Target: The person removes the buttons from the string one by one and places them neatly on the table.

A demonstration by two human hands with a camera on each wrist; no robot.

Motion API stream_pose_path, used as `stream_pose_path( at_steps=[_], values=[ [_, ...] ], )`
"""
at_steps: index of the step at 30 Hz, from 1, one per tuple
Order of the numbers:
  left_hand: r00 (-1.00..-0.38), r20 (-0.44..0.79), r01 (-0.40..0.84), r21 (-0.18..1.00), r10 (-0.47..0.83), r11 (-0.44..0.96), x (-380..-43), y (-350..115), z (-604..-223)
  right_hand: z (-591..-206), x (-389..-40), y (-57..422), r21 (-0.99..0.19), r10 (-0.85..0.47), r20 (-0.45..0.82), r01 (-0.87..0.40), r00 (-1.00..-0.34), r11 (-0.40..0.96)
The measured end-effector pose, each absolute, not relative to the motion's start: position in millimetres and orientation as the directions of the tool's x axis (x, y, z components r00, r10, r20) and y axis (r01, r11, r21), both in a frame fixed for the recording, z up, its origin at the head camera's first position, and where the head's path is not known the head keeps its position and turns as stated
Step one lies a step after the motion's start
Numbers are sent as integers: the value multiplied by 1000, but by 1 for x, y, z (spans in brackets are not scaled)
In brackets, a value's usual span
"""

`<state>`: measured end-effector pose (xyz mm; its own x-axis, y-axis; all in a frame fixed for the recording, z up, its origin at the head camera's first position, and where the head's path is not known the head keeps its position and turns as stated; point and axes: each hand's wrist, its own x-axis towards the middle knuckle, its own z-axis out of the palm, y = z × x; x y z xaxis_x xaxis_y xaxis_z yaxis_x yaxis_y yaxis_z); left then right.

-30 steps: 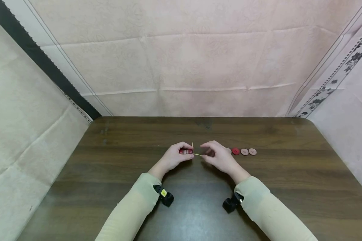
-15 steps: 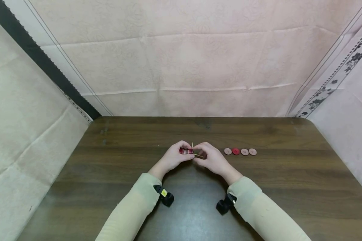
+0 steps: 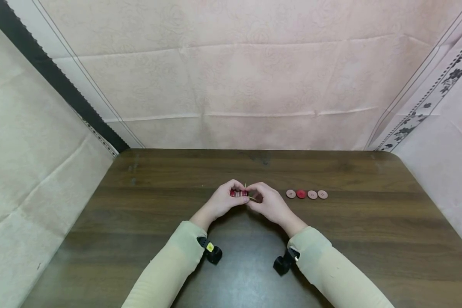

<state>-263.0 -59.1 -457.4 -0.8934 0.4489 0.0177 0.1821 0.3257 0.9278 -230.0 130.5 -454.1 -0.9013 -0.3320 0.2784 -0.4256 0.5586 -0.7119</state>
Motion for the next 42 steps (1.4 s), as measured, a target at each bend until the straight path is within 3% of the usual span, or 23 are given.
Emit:
stream_pose_path(
  at_steps=[24, 42],
  values=[
    [-884, 28, 205, 920, 466, 334, -264, -60, -459, -450, -227, 142, -766, -293, 238, -365, -926, 529],
    [-883, 31, 211, 918, 468, 336, -264, -61, -459, -452, -226, 159, -734, -266, 267, -375, -926, 567]
  ],
)
